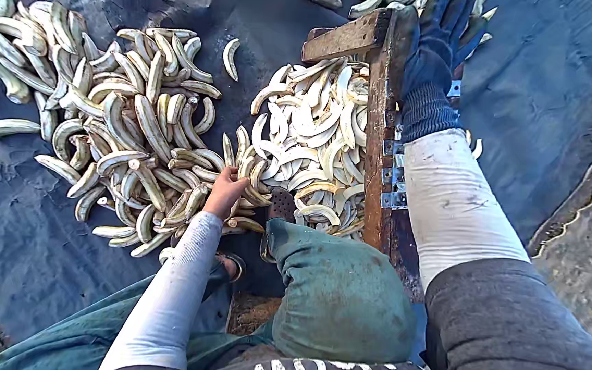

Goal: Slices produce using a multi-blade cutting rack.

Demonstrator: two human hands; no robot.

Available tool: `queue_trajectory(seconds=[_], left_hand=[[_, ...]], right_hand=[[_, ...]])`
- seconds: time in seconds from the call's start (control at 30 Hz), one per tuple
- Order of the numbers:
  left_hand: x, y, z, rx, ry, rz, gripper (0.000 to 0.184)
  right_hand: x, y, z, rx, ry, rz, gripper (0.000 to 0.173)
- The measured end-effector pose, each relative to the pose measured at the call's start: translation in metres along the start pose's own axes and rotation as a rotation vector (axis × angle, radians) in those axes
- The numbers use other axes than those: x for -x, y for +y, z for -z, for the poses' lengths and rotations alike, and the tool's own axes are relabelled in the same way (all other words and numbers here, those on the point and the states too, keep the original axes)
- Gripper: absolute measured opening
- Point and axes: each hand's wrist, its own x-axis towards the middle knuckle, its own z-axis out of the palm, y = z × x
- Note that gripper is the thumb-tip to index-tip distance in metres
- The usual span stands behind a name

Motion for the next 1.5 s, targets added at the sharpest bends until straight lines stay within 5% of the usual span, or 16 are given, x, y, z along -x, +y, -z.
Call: queue_trajectory(seconds=[0.07, 0.13, 0.2, 0.3, 0.47, 0.67, 0.93, 1.23, 1.4, 1.5], left_hand=[[0.012, 0.02, -0.006, 0.146, -0.005, -0.035, 0.048], [0.027, 0.042, -0.017, 0.233, -0.048, -0.091, 0.047], [0.043, 0.06, -0.029, 0.306, -0.167, -0.183, 0.039], [0.047, 0.054, -0.031, 0.26, -0.378, -0.276, 0.044], [0.021, -0.036, -0.001, -0.743, -0.077, -0.292, 0.049], [0.024, -0.095, 0.008, -1.218, -0.204, -0.406, 0.035], [0.014, -0.099, 0.018, -1.34, -0.285, -0.434, 0.032], [0.024, -0.067, 0.014, -1.363, -0.246, -0.472, 0.026], [0.032, -0.046, 0.021, -1.033, -0.131, -0.275, 0.032], [0.029, -0.042, 0.023, -0.585, -0.101, -0.183, 0.032]], right_hand=[[0.039, -0.026, 0.016, -0.112, -0.087, 0.283, 0.073], [0.093, -0.046, 0.016, -0.201, -0.377, 0.575, 0.076], [0.137, -0.054, 0.001, -0.21, -0.531, 0.712, 0.085], [0.172, -0.029, 0.001, -0.257, -0.411, 0.597, 0.076], [0.242, 0.068, 0.035, -0.082, -0.034, 0.297, 0.075], [0.325, 0.129, 0.025, 0.039, 0.001, 0.157, 0.067], [0.249, 0.129, 0.001, 0.008, -0.044, 0.169, 0.061], [0.08, 0.059, -0.001, 0.122, -0.09, -0.06, 0.065], [0.009, 0.024, -0.008, 0.106, -0.147, -0.127, 0.064], [-0.015, 0.017, -0.008, 0.103, -0.116, -0.154, 0.064]])
